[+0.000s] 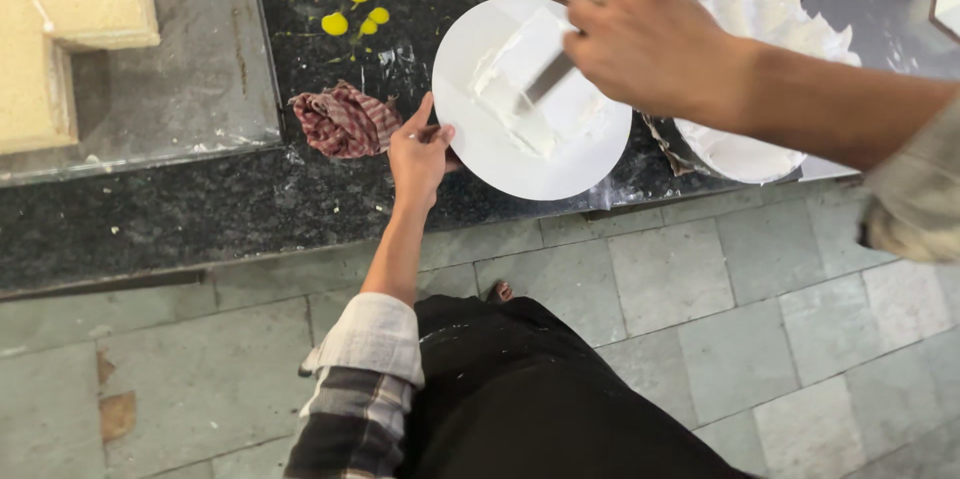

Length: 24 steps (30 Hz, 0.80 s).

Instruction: The person spreads white cream frosting over a square sponge cake layer on a plate using a flat spatula, scooping cream from a large bowl and smoothing it over the top and sides. They rotate the plate while working and continue coating the cake throughout the clip.

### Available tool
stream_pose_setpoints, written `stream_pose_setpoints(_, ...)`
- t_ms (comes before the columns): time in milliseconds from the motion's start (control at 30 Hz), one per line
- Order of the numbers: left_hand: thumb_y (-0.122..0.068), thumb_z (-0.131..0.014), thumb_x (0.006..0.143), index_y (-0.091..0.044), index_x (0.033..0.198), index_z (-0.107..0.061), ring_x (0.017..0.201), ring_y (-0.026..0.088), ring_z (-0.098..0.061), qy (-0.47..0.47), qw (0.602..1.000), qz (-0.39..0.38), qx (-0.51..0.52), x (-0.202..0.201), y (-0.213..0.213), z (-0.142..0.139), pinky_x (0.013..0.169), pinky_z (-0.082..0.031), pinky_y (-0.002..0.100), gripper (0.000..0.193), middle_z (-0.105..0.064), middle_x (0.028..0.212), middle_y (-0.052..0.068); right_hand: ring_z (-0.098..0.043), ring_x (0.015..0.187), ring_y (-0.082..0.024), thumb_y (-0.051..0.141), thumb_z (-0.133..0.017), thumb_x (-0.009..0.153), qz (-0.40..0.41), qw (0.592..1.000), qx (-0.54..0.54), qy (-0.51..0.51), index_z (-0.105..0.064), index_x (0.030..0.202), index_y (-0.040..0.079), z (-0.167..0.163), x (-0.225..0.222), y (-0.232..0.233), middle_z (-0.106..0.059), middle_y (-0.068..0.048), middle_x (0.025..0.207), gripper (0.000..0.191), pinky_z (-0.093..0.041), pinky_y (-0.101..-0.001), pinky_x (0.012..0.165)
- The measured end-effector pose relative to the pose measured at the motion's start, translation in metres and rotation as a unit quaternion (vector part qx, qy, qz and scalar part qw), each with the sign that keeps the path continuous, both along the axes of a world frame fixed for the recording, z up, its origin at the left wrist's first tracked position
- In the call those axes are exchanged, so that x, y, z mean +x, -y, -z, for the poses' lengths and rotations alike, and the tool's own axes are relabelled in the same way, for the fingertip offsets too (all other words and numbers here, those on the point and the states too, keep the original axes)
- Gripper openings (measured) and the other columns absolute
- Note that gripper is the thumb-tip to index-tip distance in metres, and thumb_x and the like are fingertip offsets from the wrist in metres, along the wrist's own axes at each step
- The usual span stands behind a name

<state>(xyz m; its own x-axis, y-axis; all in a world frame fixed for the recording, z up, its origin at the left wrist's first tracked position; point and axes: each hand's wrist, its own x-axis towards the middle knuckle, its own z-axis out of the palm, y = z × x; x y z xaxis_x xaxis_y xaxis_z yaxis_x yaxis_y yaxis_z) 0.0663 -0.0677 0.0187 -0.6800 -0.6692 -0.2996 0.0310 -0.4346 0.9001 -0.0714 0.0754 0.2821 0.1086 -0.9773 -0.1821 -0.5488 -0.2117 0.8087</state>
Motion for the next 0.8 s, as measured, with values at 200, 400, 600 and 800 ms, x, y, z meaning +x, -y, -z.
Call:
stream_pose_setpoints(200,0.001,-0.065,0.094,-0.022,0.151,-0.049,0.076,0.01,-0.068,0.08,0.996,0.005,-0.045,0.002,-0.016,-0.002,0.06,-0.068,0.033,0.064,-0.072,0.102,0.007,-0.06,0.097,-0.018,0.03,-0.065,0.088,0.024,0.997,0.063,-0.047,-0.074,0.116,0.025,-0.011,0.008,-0.033,-0.066,0.009,0.09,0.03,-0.037,-0.0468,0.092)
stream_pose_setpoints(400,0.001,-0.063,0.094,-0.022,0.15,-0.049,0.076,0.01,-0.07,0.065,0.997,0.016,-0.04,-0.003,-0.005,-0.003,0.059,-0.069,0.033,0.063,-0.074,0.103,0.006,-0.059,0.091,-0.018,0.029,-0.065,0.088,-0.028,0.998,0.05,-0.031,-0.075,0.119,0.023,-0.01,0.004,-0.036,-0.063,0.009,0.086,0.033,-0.038,-0.0447,0.089)
stream_pose_setpoints(600,0.0,-0.063,0.094,-0.022,0.151,-0.048,0.076,0.01,-0.068,0.066,0.997,0.037,-0.031,-0.005,0.002,-0.001,0.059,-0.07,0.032,0.063,-0.071,0.102,0.006,-0.057,0.091,-0.019,0.026,-0.066,0.09,-0.048,0.998,0.003,0.027,-0.078,0.12,0.023,-0.016,0.004,-0.041,-0.063,0.008,0.09,0.032,-0.038,-0.0438,0.093)
stream_pose_setpoints(800,0.0,-0.062,0.095,-0.024,0.151,-0.048,0.073,0.01,-0.067,0.069,0.996,0.049,-0.033,-0.005,0.007,-0.001,0.058,-0.069,0.031,0.062,-0.07,0.099,0.006,-0.055,0.088,-0.017,0.026,-0.066,0.094,-0.067,0.998,0.015,-0.004,-0.08,0.12,0.021,-0.013,0.003,-0.043,-0.063,0.008,0.087,0.03,-0.037,-0.0423,0.092)
